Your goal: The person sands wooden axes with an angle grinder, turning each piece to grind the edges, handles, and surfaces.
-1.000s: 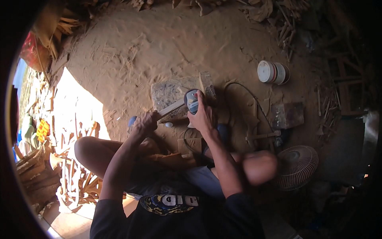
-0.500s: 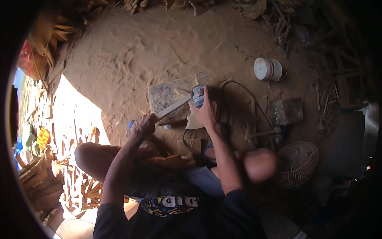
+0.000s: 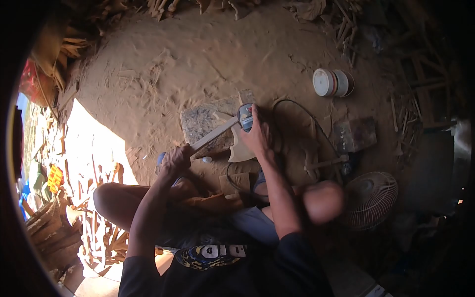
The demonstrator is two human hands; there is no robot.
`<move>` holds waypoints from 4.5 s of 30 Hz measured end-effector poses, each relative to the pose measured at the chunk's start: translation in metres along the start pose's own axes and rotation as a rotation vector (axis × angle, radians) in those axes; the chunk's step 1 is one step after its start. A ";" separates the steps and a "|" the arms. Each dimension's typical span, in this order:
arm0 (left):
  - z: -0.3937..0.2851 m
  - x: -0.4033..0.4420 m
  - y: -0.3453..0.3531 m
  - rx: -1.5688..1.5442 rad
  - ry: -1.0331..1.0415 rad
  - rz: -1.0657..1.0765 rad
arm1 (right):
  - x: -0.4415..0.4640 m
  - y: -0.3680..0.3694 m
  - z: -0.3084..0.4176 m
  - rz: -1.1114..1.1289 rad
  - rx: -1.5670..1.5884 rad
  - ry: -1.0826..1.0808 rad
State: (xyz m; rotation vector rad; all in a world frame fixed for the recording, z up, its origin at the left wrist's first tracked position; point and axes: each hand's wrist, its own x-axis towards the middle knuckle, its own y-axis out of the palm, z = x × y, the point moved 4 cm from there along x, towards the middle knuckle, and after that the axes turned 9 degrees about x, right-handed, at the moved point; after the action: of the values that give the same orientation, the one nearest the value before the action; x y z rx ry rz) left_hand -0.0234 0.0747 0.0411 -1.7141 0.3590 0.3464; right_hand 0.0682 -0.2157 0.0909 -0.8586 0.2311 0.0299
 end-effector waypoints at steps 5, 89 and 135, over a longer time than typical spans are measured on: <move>0.004 0.003 0.005 -0.006 -0.004 0.009 | 0.003 -0.005 -0.006 -0.018 0.066 -0.052; -0.005 -0.013 0.029 -0.076 0.066 -0.083 | -0.133 0.011 0.049 0.284 0.040 -0.210; -0.008 -0.005 0.051 0.015 0.112 -0.209 | -0.126 -0.009 0.011 0.130 0.318 -0.164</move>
State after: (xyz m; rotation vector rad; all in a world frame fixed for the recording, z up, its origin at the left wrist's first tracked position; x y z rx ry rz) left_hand -0.0493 0.0586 -0.0006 -1.7426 0.2599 0.0949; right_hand -0.0511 -0.2047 0.1317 -0.5201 0.1322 0.1798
